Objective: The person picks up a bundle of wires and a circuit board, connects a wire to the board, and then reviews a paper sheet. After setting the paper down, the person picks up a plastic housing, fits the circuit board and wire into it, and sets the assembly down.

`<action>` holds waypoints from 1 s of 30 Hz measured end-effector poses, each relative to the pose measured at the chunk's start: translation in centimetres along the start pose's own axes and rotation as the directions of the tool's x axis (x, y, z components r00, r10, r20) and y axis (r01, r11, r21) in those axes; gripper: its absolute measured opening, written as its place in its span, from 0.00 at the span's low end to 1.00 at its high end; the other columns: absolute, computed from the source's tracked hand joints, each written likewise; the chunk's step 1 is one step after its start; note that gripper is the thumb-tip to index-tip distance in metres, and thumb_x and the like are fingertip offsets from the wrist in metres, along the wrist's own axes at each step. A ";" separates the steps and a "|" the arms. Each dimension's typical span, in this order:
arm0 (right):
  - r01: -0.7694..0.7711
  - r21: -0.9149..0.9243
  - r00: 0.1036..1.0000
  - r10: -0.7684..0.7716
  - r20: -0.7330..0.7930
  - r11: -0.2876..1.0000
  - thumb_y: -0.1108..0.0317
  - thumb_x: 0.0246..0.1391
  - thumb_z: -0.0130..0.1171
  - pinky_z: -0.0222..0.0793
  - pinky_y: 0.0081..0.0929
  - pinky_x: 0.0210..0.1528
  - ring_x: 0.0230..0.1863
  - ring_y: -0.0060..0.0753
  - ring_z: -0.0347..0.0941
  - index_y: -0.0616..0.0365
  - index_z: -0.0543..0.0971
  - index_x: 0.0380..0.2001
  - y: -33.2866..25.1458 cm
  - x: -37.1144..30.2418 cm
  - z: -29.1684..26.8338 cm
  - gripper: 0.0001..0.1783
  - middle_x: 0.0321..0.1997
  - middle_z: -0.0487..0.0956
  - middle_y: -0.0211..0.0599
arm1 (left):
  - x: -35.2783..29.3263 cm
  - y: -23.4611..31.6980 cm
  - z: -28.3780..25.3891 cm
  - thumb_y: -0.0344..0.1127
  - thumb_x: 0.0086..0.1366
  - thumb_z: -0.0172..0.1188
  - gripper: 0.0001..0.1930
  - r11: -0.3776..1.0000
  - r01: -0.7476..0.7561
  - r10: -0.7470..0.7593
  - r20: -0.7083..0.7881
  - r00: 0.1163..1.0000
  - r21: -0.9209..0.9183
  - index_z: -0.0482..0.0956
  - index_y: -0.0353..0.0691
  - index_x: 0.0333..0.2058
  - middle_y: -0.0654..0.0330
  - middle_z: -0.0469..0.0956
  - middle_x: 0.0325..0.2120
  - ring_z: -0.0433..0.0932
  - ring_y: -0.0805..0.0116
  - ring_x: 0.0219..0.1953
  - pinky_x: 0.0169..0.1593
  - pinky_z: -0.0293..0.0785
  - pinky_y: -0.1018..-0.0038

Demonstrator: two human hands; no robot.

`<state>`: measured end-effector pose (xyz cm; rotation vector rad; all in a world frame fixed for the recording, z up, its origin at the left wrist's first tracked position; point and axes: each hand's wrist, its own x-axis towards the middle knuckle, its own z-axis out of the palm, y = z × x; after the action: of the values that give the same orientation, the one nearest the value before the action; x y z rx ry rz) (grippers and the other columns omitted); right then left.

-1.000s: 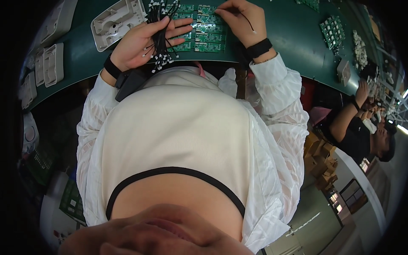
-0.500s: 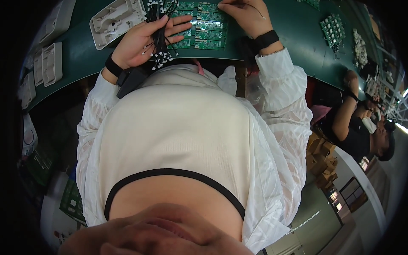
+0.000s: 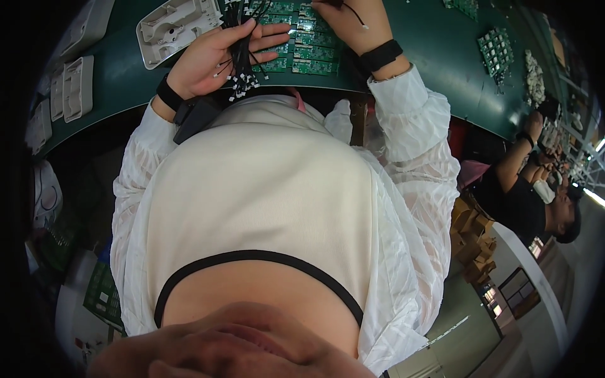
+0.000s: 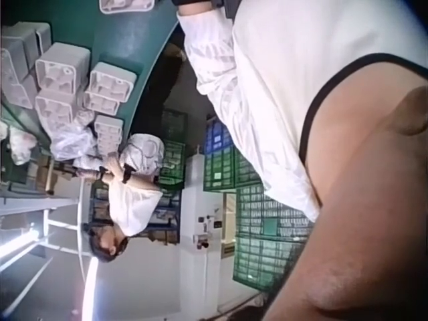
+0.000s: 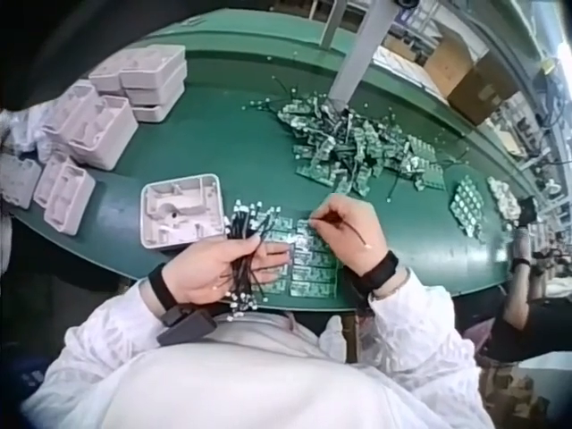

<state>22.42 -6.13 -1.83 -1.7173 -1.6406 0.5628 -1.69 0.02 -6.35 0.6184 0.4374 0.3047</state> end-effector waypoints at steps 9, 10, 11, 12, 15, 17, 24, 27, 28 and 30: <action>0.382 0.097 0.924 -0.377 -0.068 0.919 0.75 0.46 0.64 0.71 0.36 0.30 0.27 0.48 0.77 0.62 0.80 0.27 1.0 1.1 1.1 0.04 0.26 0.79 0.47 | -0.1 -0.2 0.1 0.39 0.78 0.43 0.21 1.000 -0.010 0.009 -0.026 1.000 -0.028 0.63 0.27 0.60 0.46 0.73 0.59 0.74 0.58 0.61 0.64 0.74 0.67; 0.510 0.192 0.860 -0.489 -0.147 0.838 0.75 0.45 0.64 0.71 0.37 0.30 0.27 0.51 0.77 0.62 0.80 0.27 0.9 1.1 1.1 0.04 0.26 0.79 0.48 | -0.1 -0.1 0.1 0.39 0.78 0.43 0.21 1.000 -0.010 0.009 -0.017 1.000 -0.028 0.63 0.26 0.60 0.46 0.72 0.59 0.74 0.57 0.61 0.64 0.74 0.66; 0.508 0.189 0.861 -0.488 -0.145 0.840 0.75 0.45 0.64 0.71 0.37 0.30 0.27 0.51 0.77 0.62 0.80 0.27 0.8 1.2 0.9 0.04 0.26 0.79 0.48 | 0.0 -0.1 0.2 0.39 0.78 0.43 0.21 1.000 -0.009 0.009 -0.007 1.000 -0.027 0.63 0.26 0.61 0.46 0.72 0.59 0.74 0.57 0.61 0.64 0.74 0.66; 0.425 0.028 0.905 -0.425 -0.011 0.905 0.75 0.44 0.64 0.70 0.38 0.30 0.27 0.51 0.77 0.62 0.80 0.27 0.6 1.3 0.5 0.04 0.26 0.79 0.48 | 0.0 -0.1 0.2 0.39 0.78 0.43 0.21 1.000 -0.008 0.008 -0.004 1.000 -0.029 0.63 0.26 0.61 0.46 0.72 0.59 0.74 0.57 0.61 0.64 0.74 0.66; 0.279 -0.304 0.952 -0.220 0.214 0.911 0.76 0.42 0.64 0.70 0.40 0.30 0.27 0.52 0.76 0.62 0.80 0.25 -0.2 2.7 -0.2 0.04 0.25 0.79 0.48 | -0.1 -0.3 0.1 0.38 0.78 0.43 0.21 1.000 -0.016 0.015 -0.018 1.000 -0.024 0.63 0.26 0.61 0.46 0.72 0.59 0.73 0.57 0.62 0.65 0.73 0.66; 0.218 -0.299 0.943 -0.122 0.308 0.929 0.75 0.41 0.66 0.71 0.40 0.31 0.27 0.52 0.76 0.61 0.81 0.23 -0.5 4.2 -0.5 0.04 0.23 0.79 0.47 | -0.1 -0.3 0.0 0.38 0.78 0.43 0.21 1.000 -0.016 0.016 -0.015 1.000 -0.022 0.63 0.26 0.61 0.46 0.72 0.59 0.73 0.57 0.62 0.65 0.73 0.66; 0.015 -0.393 0.885 0.170 0.433 0.919 0.73 0.39 0.70 0.73 0.37 0.32 0.28 0.48 0.78 0.59 0.82 0.20 -2.0 6.5 -0.8 0.05 0.21 0.79 0.45 | 0.0 -0.5 0.0 0.37 0.78 0.45 0.20 0.999 -0.036 0.036 -0.004 0.999 0.004 0.67 0.26 0.58 0.46 0.71 0.59 0.74 0.57 0.61 0.65 0.73 0.67; -0.012 -0.452 0.878 0.226 0.422 0.892 0.72 0.40 0.71 0.74 0.36 0.32 0.28 0.45 0.79 0.59 0.83 0.19 -1.6 6.1 -1.3 0.05 0.21 0.79 0.44 | 0.0 -0.4 0.3 0.37 0.77 0.47 0.18 0.998 -0.027 0.028 -0.009 1.000 0.049 0.72 0.26 0.54 0.48 0.71 0.60 0.74 0.59 0.60 0.64 0.73 0.68; 0.068 -0.338 0.940 0.054 0.338 0.939 0.72 0.40 0.71 0.74 0.35 0.32 0.28 0.43 0.80 0.60 0.82 0.21 -1.2 4.5 -1.8 0.05 0.21 0.80 0.44 | 0.0 -0.4 0.5 0.37 0.77 0.47 0.18 0.998 -0.028 0.028 0.000 1.000 0.056 0.72 0.26 0.54 0.48 0.71 0.60 0.74 0.59 0.60 0.64 0.73 0.68; 0.283 -0.142 0.958 -0.271 0.098 0.949 0.73 0.42 0.70 0.75 0.34 0.32 0.28 0.41 0.80 0.61 0.82 0.24 -1.1 1.4 -2.7 0.06 0.23 0.80 0.44 | -0.3 -0.1 1.0 0.38 0.77 0.47 0.18 0.996 -0.011 0.010 0.007 1.000 0.084 0.74 0.26 0.52 0.49 0.73 0.59 0.75 0.59 0.60 0.63 0.74 0.69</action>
<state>23.79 -5.26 1.03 -1.5478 -1.9855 0.3786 -1.46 -0.69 -5.58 0.7039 0.4424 0.2951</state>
